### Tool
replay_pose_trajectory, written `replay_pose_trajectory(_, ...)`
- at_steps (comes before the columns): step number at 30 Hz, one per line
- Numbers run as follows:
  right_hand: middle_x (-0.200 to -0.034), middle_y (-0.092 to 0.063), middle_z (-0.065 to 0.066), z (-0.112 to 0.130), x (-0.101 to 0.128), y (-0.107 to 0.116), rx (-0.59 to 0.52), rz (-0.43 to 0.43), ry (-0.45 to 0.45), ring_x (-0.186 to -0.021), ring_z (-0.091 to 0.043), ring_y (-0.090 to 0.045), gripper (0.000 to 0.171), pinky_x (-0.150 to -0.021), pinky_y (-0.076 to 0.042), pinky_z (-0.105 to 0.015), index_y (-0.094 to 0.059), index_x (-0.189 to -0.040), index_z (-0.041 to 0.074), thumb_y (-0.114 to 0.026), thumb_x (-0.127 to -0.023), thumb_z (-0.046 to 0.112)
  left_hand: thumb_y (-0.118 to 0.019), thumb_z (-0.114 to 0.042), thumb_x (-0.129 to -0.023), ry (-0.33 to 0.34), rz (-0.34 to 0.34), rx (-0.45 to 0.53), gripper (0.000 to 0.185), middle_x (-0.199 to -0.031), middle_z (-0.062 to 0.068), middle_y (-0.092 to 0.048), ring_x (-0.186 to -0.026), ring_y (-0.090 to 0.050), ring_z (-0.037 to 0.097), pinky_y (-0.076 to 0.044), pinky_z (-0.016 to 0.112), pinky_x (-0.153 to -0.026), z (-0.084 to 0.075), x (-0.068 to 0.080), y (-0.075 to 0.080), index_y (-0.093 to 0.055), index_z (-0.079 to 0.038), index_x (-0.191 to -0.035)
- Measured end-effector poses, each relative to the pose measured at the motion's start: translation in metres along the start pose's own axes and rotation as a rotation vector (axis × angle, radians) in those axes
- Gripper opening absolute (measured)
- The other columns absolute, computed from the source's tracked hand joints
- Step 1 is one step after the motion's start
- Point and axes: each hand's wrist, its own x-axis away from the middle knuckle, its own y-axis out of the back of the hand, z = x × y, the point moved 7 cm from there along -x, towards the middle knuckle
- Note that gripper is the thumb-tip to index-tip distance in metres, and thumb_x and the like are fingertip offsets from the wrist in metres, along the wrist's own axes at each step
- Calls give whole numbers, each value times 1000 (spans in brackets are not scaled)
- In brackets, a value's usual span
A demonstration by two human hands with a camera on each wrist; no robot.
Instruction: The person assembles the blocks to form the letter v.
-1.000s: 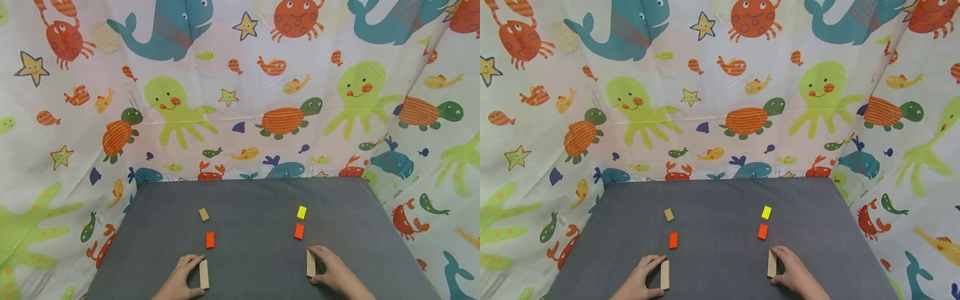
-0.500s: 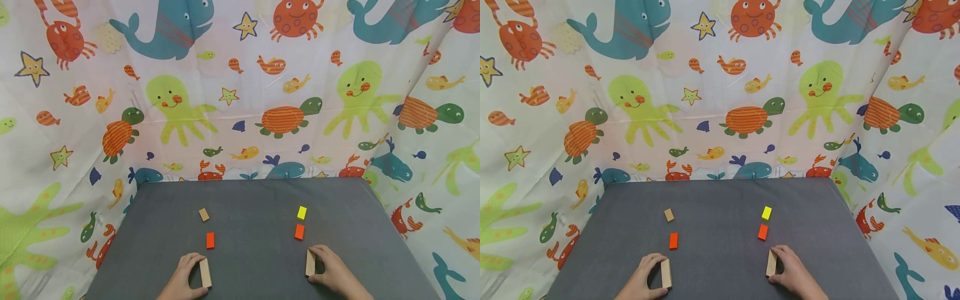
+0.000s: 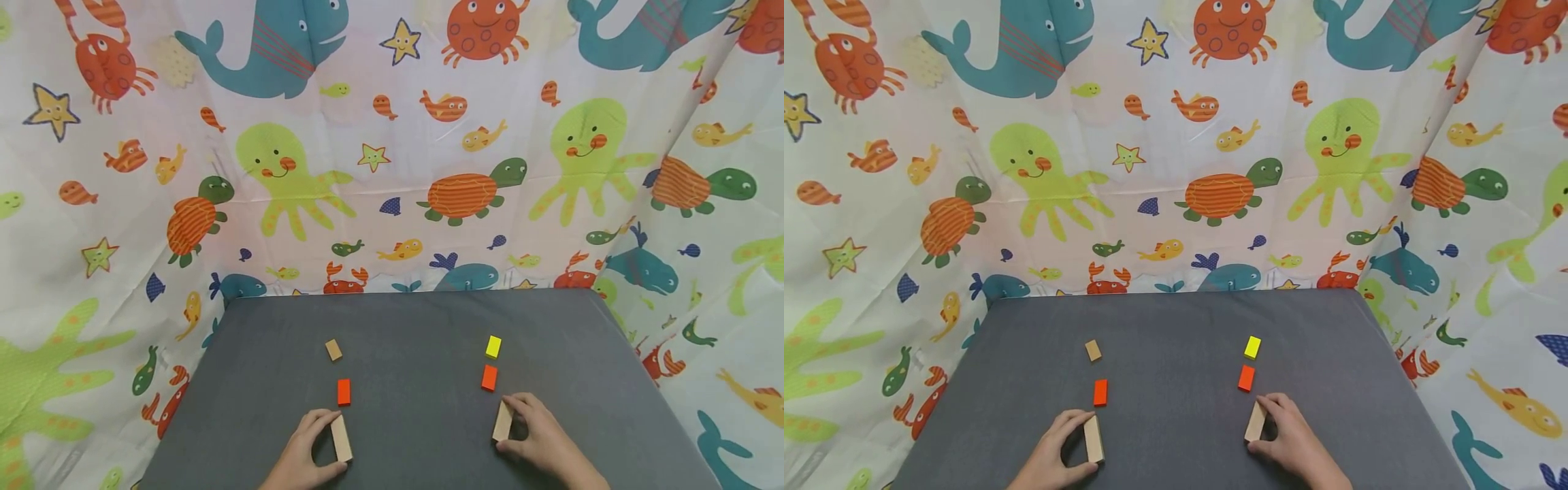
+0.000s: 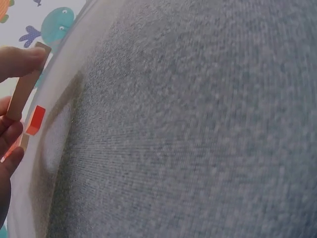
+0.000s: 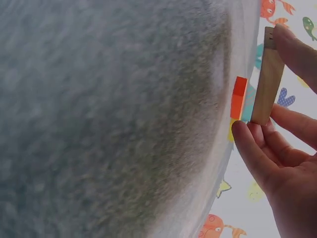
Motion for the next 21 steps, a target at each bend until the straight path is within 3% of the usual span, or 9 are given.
replay_pose_trajectory(8,-125,-57,-5,12,1,3,1,-40,59,-98,-17,-63,88,-82,-55,-36,-61,-136,3,-96,-62,34,-83,-56,-75,34,-20,-13,86,-133,2,-49,-122,-51,28,-46,58,-100,-3,-2,-2,-54,-16,-145)
replay_pose_trajectory(15,-124,-56,-6,18,-1,3,-40,-27,60,-100,-20,-65,88,-85,-57,-39,-60,-136,3,-97,-61,32,-85,-54,-74,-15,-87,-36,85,-132,-1,-49,-122,-51,26,-48,56,-97,-10,-2,-2,-54,-18,-145)
replay_pose_trajectory(21,-124,-56,-5,22,-4,3,-37,-52,59,-102,-20,-63,85,-86,-57,-38,-61,-134,5,-98,-60,26,-86,-53,-74,-18,-133,-63,85,-132,-9,-47,-121,-48,18,-49,52,-97,-13,-4,-3,-54,-19,-145)
